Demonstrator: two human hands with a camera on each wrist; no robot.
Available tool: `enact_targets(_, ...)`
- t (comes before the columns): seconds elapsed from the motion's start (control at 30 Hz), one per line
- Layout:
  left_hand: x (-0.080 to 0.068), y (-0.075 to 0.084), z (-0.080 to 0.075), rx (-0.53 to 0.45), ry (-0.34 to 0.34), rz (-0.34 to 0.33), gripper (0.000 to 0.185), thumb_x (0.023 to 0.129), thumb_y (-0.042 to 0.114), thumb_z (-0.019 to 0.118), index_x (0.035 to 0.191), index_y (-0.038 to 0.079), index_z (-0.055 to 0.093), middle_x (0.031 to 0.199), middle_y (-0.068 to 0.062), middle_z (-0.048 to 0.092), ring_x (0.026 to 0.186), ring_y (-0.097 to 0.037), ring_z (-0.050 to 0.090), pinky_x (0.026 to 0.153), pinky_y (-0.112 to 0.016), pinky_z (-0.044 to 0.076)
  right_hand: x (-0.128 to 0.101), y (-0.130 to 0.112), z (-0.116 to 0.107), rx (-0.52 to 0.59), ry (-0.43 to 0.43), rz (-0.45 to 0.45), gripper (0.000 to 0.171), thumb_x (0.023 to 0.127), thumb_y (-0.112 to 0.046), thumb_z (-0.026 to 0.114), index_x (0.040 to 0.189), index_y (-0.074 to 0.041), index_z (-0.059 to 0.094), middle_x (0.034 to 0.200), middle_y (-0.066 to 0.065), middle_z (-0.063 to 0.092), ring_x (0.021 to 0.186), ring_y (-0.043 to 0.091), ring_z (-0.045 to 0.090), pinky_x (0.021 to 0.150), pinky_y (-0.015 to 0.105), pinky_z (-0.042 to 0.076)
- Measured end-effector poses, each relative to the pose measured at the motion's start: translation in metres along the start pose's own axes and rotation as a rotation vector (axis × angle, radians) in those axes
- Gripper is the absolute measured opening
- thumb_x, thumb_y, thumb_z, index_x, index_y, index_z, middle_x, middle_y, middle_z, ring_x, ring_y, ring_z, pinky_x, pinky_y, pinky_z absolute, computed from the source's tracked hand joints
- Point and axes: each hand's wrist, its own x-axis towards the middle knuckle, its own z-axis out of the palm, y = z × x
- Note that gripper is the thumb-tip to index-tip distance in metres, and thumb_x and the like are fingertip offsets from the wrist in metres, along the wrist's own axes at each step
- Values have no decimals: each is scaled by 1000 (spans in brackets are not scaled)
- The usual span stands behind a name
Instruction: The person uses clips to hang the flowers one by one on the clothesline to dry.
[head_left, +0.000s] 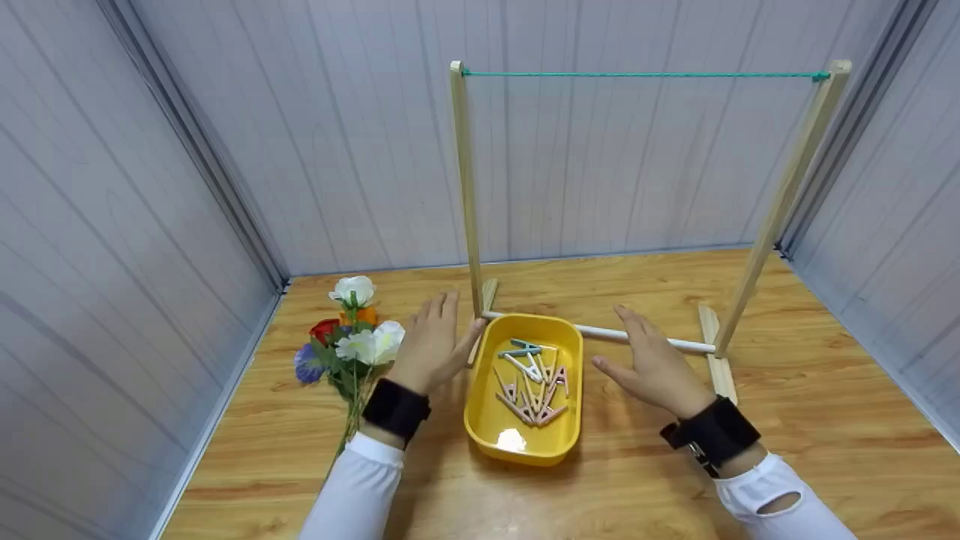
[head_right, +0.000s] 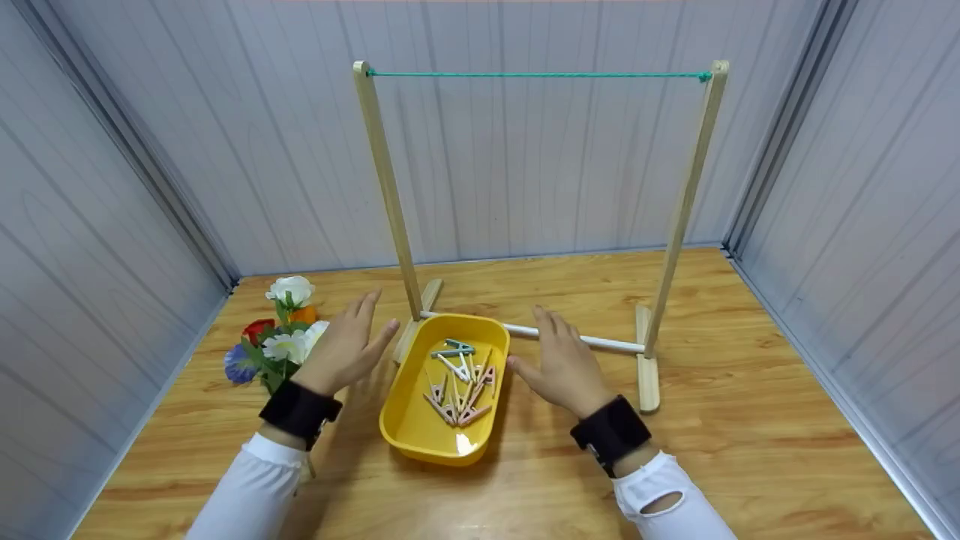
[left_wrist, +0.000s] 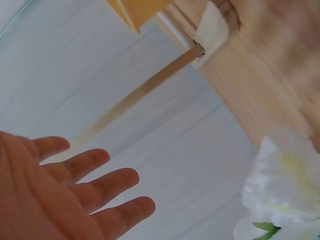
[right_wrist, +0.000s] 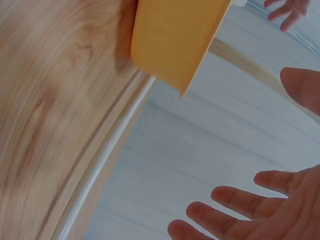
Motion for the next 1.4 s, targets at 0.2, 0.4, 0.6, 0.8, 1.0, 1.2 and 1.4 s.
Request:
enact_targets(0.2,24,5,-10,-161,18,-6,81,113,48,52,169,-4,24,169,-33,36,157,-47,40,130,-57,34,8,-7,9,88,-72,11,94,104,-45,73,168,6,26,169,37,31,153,58,39,123,71,34)
enact_targets(0.4,57,8,-22,-337,16,-98,89,108,31,67,170,-6,15,172,-33,29,160,-45,34,133,-53,29,21,-12,21,246,-172,123,98,101,-44,77,168,4,23,161,40,42,130,55,62,105,63,57)
enact_targets(0.6,88,9,-25,-591,45,-237,87,105,23,73,170,0,19,169,-28,37,156,-46,41,129,-53,38,30,-16,34,322,-226,215,92,101,-37,79,162,9,29,144,37,58,123,44,67,103,53,59)
enact_targets(0.8,110,14,-22,-762,74,-249,77,107,20,69,168,2,27,165,-26,42,153,-45,46,123,-50,46,37,-13,45,431,-290,276,69,102,-22,76,153,10,43,110,24,72,78,22,69,69,34,61)
enact_targets(1.0,123,18,-21,-806,85,-197,64,111,11,58,166,-2,28,164,-28,41,152,-44,47,122,-48,46,44,-11,53,570,-351,277,61,104,-9,68,157,9,45,94,13,70,60,9,56,57,23,51)
enact_targets(1.2,124,17,-18,-723,59,-183,58,113,7,51,166,-4,29,167,-30,37,156,-43,42,123,-50,44,44,-16,60,640,-347,304,67,94,2,62,158,10,44,98,13,71,68,11,61,62,22,50)
enact_targets(1.4,122,12,-14,-626,85,-159,32,113,2,50,144,-7,48,152,-33,53,141,-43,55,114,-50,51,44,-21,63,701,-363,282,77,85,14,47,161,7,41,131,30,69,99,30,77,85,38,66)
